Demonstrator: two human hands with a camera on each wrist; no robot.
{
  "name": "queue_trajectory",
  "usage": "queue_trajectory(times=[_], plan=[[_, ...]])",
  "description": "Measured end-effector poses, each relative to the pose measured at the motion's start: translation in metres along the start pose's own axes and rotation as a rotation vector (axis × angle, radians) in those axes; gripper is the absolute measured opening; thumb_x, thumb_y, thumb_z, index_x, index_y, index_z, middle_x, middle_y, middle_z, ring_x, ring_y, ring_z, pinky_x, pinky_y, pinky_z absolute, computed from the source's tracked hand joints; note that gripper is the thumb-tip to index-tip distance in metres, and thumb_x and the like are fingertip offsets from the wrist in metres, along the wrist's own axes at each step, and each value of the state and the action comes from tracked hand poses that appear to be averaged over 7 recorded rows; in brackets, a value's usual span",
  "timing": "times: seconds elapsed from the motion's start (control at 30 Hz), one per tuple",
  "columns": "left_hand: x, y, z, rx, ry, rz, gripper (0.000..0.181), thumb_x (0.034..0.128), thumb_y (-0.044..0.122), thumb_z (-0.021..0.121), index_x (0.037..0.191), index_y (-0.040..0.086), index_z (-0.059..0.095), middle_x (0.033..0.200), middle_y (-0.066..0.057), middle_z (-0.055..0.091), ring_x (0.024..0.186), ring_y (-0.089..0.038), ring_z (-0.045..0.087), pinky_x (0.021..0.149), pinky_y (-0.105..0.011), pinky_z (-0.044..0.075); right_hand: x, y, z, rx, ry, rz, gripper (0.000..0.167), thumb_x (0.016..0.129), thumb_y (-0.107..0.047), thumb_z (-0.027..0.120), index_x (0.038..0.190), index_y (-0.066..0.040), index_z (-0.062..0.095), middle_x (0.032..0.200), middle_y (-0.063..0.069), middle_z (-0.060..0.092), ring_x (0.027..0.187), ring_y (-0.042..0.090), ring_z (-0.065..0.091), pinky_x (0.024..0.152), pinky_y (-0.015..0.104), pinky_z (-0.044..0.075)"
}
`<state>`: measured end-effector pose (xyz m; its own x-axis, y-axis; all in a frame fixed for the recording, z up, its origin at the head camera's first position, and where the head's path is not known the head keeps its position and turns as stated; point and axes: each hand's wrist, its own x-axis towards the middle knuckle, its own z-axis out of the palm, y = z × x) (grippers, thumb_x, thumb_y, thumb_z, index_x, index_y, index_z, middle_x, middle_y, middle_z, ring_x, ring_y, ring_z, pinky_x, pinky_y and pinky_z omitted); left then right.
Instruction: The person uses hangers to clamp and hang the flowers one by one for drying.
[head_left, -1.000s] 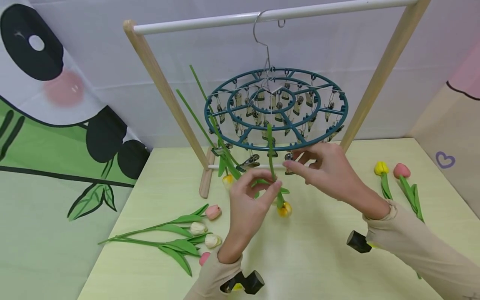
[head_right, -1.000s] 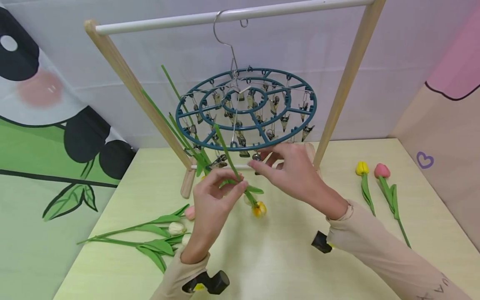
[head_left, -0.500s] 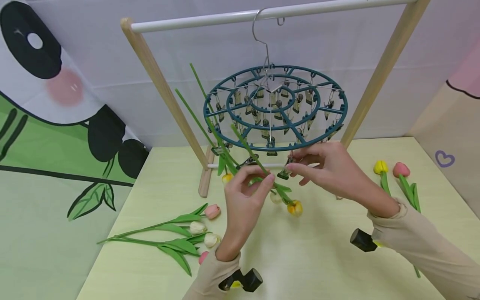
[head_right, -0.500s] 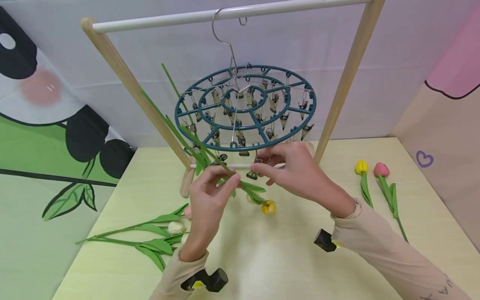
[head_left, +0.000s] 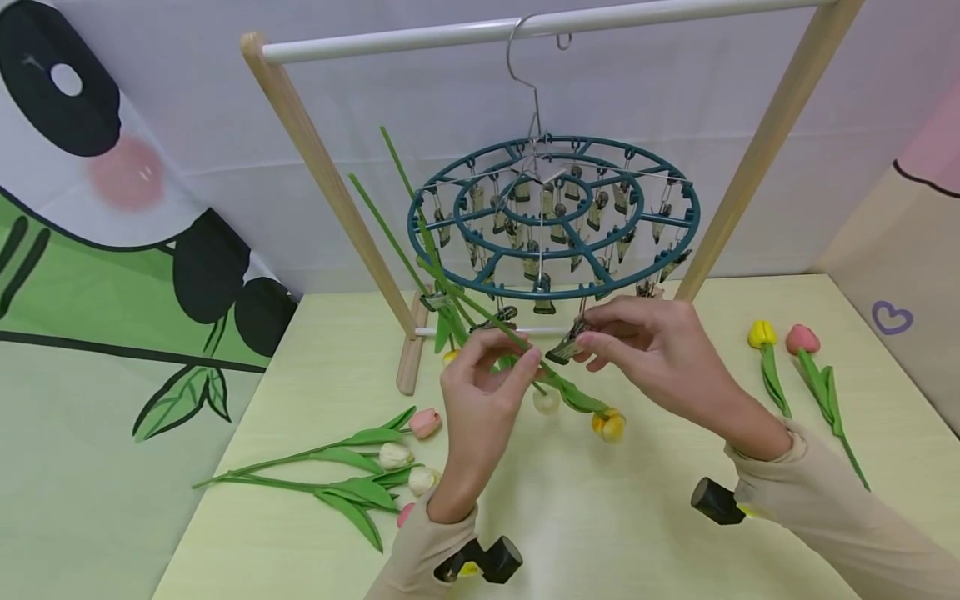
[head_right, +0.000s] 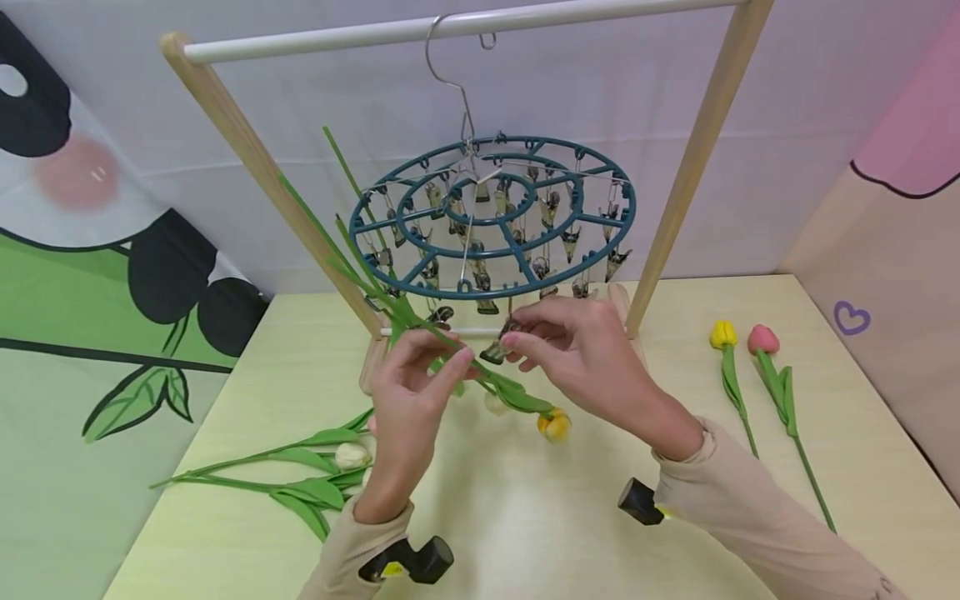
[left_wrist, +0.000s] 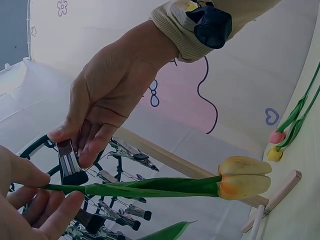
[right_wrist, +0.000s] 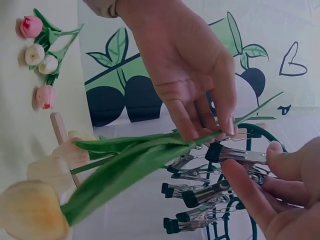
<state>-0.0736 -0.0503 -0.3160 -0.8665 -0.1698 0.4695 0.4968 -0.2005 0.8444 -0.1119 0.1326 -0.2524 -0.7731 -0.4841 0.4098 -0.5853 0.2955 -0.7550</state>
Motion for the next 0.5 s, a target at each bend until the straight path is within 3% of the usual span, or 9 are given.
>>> queue_trajectory(times=[0.2, 0.5], plan=[[-0.0006, 0.0017, 0.0031, -0.019, 0.013, -0.007, 0.016, 0.0854, -0.004, 0.064, 0.099, -0.008, 0.057, 0.095, -0.021, 0.055, 0.085, -0.025, 0.061, 0.071, -0.043, 0.058, -0.0048, 0.0042, 0.0048, 0.020, 0.065, -0.085, 0.015, 0.084, 0.006, 0.066, 0.098, 0.004, 0.070, 0.084, 0.005, 0.069, 0.067, 0.012, 0.068, 0.059, 0.026, 0.057], [-0.0012, 0.0032, 0.0077, -0.025, 0.025, 0.009, 0.016, 0.0852, -0.004, 0.065, 0.098, -0.009, 0.057, 0.096, -0.030, 0.051, 0.088, -0.027, 0.059, 0.070, -0.042, 0.058, -0.0064, 0.0083, 0.0071, 0.080, 0.138, -0.144, 0.013, 0.082, 0.007, 0.068, 0.095, 0.007, 0.071, 0.080, 0.014, 0.068, 0.064, 0.013, 0.067, 0.058, 0.026, 0.057]])
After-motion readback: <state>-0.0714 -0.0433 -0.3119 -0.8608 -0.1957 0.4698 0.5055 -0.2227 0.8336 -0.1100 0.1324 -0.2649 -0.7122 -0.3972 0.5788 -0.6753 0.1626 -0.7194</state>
